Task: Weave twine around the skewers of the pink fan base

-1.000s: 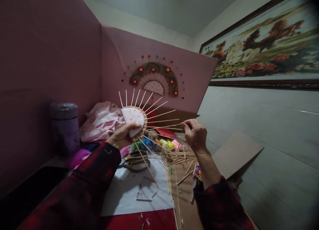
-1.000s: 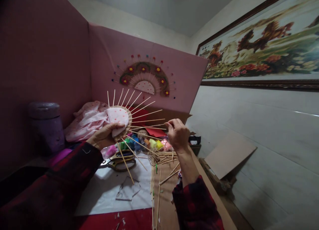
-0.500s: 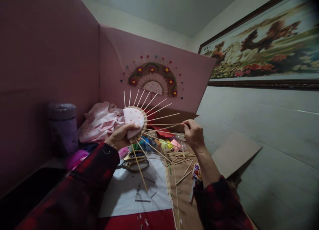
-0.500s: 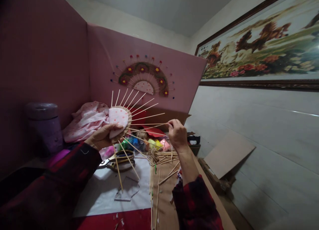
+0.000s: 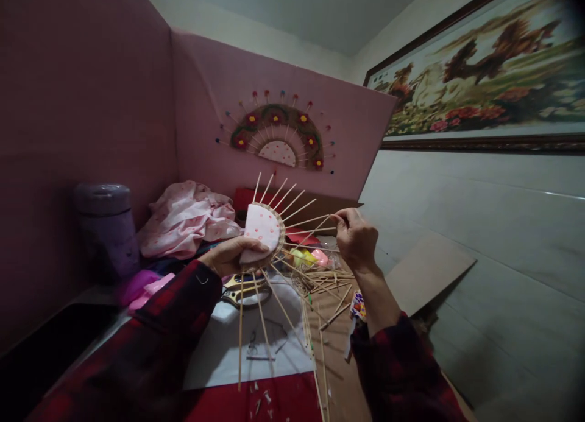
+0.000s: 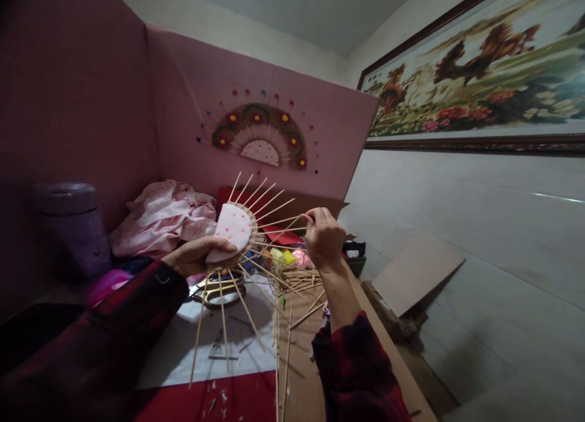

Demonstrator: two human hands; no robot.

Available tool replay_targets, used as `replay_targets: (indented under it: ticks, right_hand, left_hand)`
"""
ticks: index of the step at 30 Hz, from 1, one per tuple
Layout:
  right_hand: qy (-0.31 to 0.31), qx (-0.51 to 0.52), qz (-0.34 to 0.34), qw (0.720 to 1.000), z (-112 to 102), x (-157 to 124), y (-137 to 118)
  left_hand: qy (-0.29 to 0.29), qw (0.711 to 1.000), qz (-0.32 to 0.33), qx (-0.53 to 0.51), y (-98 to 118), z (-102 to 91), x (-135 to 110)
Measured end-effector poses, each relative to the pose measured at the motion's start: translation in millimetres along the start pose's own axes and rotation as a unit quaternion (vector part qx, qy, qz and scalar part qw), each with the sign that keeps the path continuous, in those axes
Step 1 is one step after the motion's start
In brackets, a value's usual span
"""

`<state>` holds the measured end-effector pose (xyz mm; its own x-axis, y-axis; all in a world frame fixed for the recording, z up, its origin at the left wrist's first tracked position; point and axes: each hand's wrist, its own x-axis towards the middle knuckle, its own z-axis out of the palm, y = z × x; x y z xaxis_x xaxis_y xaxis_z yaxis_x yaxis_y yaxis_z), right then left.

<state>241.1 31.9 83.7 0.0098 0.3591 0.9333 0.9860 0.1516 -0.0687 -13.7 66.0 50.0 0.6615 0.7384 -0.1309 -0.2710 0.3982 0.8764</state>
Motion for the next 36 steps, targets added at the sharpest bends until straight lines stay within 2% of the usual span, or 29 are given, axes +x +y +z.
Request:
replay_targets:
  ticks: [7, 12, 15, 26, 32, 36]
  right_hand:
    - [-0.034, -0.023, -0.017, 0.999, -2.3, -1.6, -15.1]
    - [-0.013, -0.048, 0.014, 0.999, -1.2, -2.2, -12.7]
    - [-0.013, -0.046, 0.013, 0.999, -1.2, -1.8, -13.3]
    - [-0.021, -0.040, 0.032, 0.998, -5.4, 0.4, -12.6]
    - [-0.027, -0.045, 0.036, 0.998, -4.1, 0.2, -10.8]
    - [-0.027, -0.055, 0.035, 0.998, -3.9, 0.2, -9.9]
  left_hand:
    - [-0.009, 0.994, -0.107, 0.023, -12.3, 6.1, 3.6]
    - [-0.073, 0.989, -0.126, 0.029, -9.9, 12.3, 0.1]
    - [-0.073, 0.988, -0.131, 0.031, -9.3, 16.2, -2.2]
    - [-0.041, 0.996, -0.077, -0.021, -13.6, 13.2, 2.3]
    - [-0.065, 0.995, -0.022, -0.070, -12.7, 19.5, -1.2]
    - [-0.050, 0.996, -0.031, -0.065, -12.1, 18.3, 0.0]
